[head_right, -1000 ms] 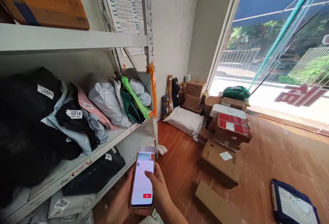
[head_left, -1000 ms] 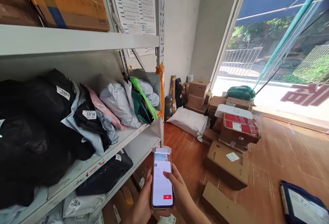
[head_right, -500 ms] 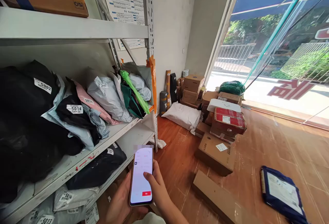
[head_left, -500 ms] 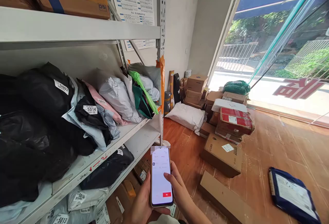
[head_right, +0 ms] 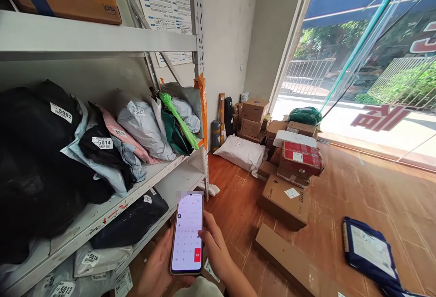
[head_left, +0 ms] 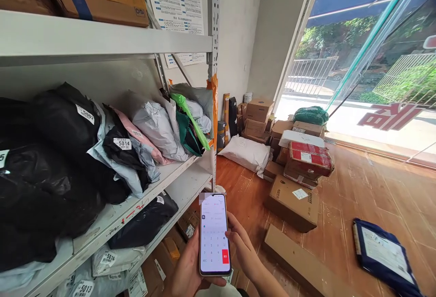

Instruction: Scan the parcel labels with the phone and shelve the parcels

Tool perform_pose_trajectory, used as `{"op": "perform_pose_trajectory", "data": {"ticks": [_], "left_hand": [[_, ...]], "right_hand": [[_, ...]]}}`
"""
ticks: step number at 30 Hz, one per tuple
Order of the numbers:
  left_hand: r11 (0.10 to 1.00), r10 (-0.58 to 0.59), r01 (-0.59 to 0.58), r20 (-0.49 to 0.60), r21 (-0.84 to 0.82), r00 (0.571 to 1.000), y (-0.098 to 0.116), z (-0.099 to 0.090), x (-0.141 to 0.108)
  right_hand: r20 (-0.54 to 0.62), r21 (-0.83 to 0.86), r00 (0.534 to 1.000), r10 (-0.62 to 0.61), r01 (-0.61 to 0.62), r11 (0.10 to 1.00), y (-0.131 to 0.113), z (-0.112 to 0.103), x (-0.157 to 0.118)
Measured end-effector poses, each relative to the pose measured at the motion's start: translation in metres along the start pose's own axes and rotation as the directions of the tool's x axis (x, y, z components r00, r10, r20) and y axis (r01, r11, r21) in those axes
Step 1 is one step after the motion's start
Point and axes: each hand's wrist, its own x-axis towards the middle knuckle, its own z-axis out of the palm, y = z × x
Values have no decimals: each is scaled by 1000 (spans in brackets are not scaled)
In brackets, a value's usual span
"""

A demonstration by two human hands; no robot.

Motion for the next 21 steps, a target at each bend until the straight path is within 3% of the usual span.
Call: {"op": "perform_pose_trajectory", "data": {"ticks": [5,12,17,21], "left_hand": [[999,-27,24,87,36,996,1,-6,-2],[995,-21,7,140,98,990,-1,-9,-3],[995,16,-23,78,98,997,-8,-7,-6],[998,17,-26,140,64,990,-9,-10,-6]], "right_hand": [[137,13,990,42,-44,999,-13,1,-4],[78,102,996,51,-59,993,1,8,-6],[22,-24,1000,1,-1,1000,4,16,-8],[99,65,995,19,-26,998,-1,10,-13]]}}
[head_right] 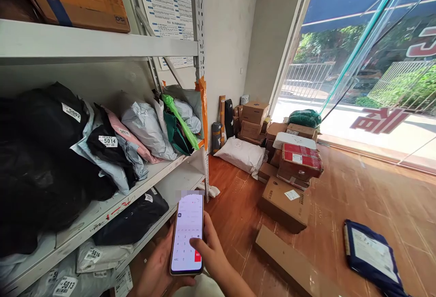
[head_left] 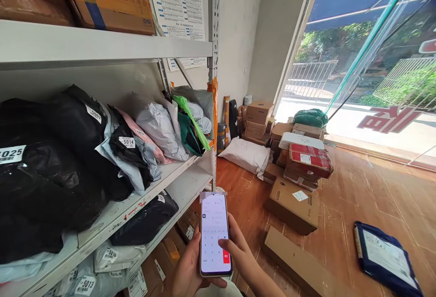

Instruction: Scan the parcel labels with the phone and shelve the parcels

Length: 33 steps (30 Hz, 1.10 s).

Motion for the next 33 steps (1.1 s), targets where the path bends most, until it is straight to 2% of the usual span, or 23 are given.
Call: {"op": "perform_pose_trajectory", "data": {"ticks": [5,8,15,19,23,26,30,32,33], "left_hand": [[996,80,-72,146,-58,986,-10,-19,7],[994,93,-80,189,-76,978,-15,-25,8],[997,-36,27,124,75,992,0,-1,-5],[993,-52,46,57,106,997,-8,1,-1],[1000,22,-18,182,-23,983,-20,-4,7],[997,21,1,271,-79,962,-25,-3,12],[992,-9,47,304,-118,953,-36,5,22],[990,-7,49,303,-131,953,-47,10,32],[991,29,11,288,-135,957,-53,11,39]], "right_hand": [[128,9,992,22,-23,1000,-11,-9,-7],[137,12,990,9,-11,1000,-12,-11,-9],[76,29,996,39,-42,999,-16,-13,-14],[18,12,998,52,-52,999,-23,-12,-20],[-44,-16,998,50,-51,999,-22,-19,-22],[-32,7,999,32,-32,999,-19,-30,-24],[112,53,994,-2,-4,999,-20,-47,-29],[105,109,994,22,-34,994,-20,-58,-30],[70,146,996,51,-61,987,-18,-65,-30]]}}
